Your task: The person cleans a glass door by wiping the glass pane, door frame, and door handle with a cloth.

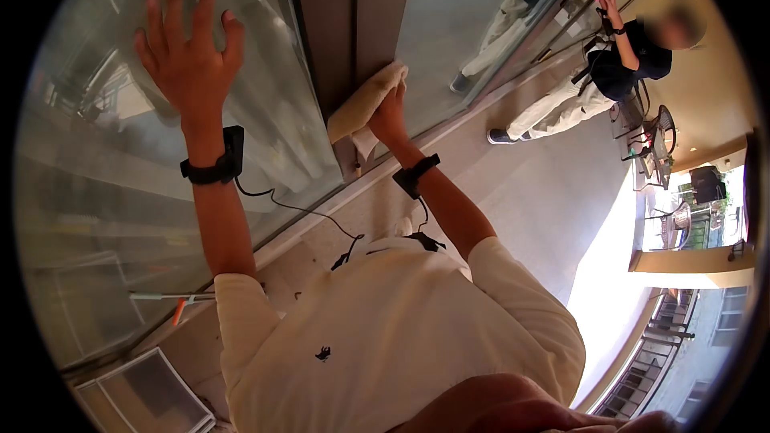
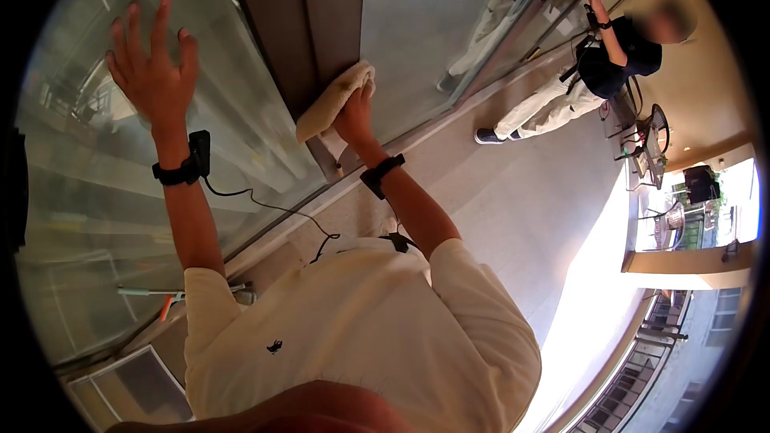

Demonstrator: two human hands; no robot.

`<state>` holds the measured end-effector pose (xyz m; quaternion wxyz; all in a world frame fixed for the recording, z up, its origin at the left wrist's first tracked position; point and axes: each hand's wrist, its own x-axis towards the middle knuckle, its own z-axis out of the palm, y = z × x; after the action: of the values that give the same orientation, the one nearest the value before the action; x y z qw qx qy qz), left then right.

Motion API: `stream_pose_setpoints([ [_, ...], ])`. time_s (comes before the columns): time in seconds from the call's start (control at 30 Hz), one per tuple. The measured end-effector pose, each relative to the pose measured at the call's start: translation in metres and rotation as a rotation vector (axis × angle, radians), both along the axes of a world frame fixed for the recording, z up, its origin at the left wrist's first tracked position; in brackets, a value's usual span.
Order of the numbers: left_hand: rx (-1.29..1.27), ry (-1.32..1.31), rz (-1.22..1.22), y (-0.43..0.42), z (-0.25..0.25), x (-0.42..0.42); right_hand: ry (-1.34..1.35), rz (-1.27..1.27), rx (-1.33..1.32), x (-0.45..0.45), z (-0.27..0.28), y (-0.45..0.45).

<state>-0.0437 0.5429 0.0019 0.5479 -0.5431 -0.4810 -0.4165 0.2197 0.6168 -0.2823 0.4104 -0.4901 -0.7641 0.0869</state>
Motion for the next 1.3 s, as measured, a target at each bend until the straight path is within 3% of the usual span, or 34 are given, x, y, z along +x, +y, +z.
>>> stream_pose_setpoints([
  [0.13,-0.018,-0.009,-0.057,0.0,0.004,0.005,0.252,-0.026,0.245,0.007,0.119,-0.015],
  [0.27,-0.022,0.023,-0.065,-0.006,0.007,0.003,0.24,0.006,0.412,0.016,0.196,0.009],
  [0.33,-0.067,0.023,-0.063,-0.018,0.007,0.006,0.171,0.019,0.498,0.011,0.202,0.008],
  [0.4,-0.1,0.03,-0.053,-0.026,0.013,0.01,-0.084,-0.145,0.57,0.007,0.206,-0.001],
  [0.5,-0.094,0.045,-0.094,-0.018,0.014,0.029,0.086,-0.067,0.448,0.011,0.168,0.009],
  [0.53,0.144,-0.243,-0.612,0.004,0.013,0.05,0.088,-0.066,0.448,0.016,0.157,0.009],
  [0.6,0.384,-0.525,-1.121,0.003,0.015,0.054,0.034,-0.036,0.364,0.025,0.136,0.007],
  [0.67,-0.111,0.072,-0.108,-0.029,0.017,0.02,-0.094,-0.043,0.349,0.039,0.118,0.004],
  [0.73,-0.129,0.08,-0.097,-0.025,0.014,0.022,-0.341,-0.056,0.344,0.061,0.109,0.009],
  [0.77,-0.143,0.081,-0.091,-0.025,0.013,0.023,-0.333,-0.047,0.342,0.073,0.111,0.015],
  [0.9,-0.239,0.088,-0.019,-0.024,0.011,0.026,0.151,0.03,0.413,0.136,0.175,0.054],
  [0.93,-0.233,0.105,-0.014,-0.02,0.012,0.025,-0.14,-0.146,0.555,0.142,0.168,0.07],
  [0.97,-0.23,0.121,-0.007,-0.022,0.01,0.024,-0.202,-0.155,0.62,0.158,0.207,0.065],
  [1.0,-0.241,0.117,0.006,-0.022,0.011,0.027,0.062,-0.033,0.585,0.167,0.248,0.06],
  [1.03,-0.244,0.107,0.006,-0.023,0.012,0.029,-0.063,-0.158,0.77,0.191,0.263,0.09],
  [1.1,-0.266,0.094,0.025,-0.026,0.012,0.032,-0.072,-0.189,0.809,0.222,0.311,0.102],
  [1.13,-0.252,0.067,0.003,-0.025,0.013,0.036,-0.206,-0.27,1.031,0.238,0.333,0.119],
  [1.23,-0.213,0.039,-0.016,-0.014,0.01,0.037,-0.197,-0.246,0.985,0.258,0.369,0.127],
  [1.3,-0.187,0.039,-0.017,-0.009,0.007,0.039,-0.26,-0.318,0.931,0.255,0.354,0.117],
])
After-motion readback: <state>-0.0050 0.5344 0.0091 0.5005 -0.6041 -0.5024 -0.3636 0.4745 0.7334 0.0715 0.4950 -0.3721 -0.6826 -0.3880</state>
